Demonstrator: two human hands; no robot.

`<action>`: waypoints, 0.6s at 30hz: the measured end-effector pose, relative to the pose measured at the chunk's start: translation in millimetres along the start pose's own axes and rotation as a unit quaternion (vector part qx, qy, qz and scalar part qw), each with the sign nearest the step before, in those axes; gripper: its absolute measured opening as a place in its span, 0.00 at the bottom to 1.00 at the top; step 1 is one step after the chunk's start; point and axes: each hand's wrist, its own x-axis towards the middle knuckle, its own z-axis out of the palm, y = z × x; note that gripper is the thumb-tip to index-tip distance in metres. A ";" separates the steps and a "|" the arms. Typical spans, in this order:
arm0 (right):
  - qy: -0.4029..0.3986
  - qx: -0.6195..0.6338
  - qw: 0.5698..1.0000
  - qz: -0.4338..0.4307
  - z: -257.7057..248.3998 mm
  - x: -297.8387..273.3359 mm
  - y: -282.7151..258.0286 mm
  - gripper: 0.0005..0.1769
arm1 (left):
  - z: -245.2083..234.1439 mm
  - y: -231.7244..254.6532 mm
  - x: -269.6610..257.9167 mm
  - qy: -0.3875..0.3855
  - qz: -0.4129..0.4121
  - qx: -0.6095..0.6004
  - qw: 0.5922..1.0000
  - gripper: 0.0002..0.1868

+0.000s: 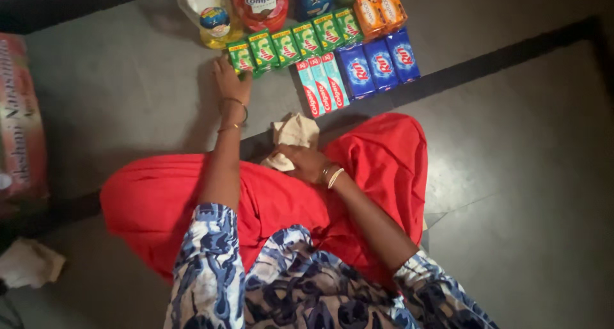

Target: The person sits on the floor and wipes several household products with a cloth. They handle bottles of liquid detergent and small packets of soap or detergent, wiping each item individually and placing them back in a row.

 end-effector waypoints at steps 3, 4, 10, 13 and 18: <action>-0.002 0.009 1.000 0.008 1.0 2.5 0.0 0.36 | 10.1 -6.9 4.4 0.001 -0.025 -0.046 0.999 0.37; -0.005 0.013 1.000 0.012 0.3 3.7 0.1 0.35 | 13.9 -8.5 7.2 -0.009 -0.051 -0.037 0.998 0.35; -0.034 0.009 0.999 0.031 -2.3 7.1 2.0 0.33 | 37.5 -39.2 14.7 -0.003 -0.060 -0.050 0.997 0.23; -0.025 0.012 0.999 0.020 -3.0 8.1 -2.3 0.32 | 45.8 -69.1 18.6 -0.055 -0.107 -0.212 0.970 0.17; 0.028 -0.070 0.997 0.035 -11.3 4.2 -17.3 0.34 | 56.6 -108.3 15.3 -0.044 -0.149 -0.309 0.938 0.11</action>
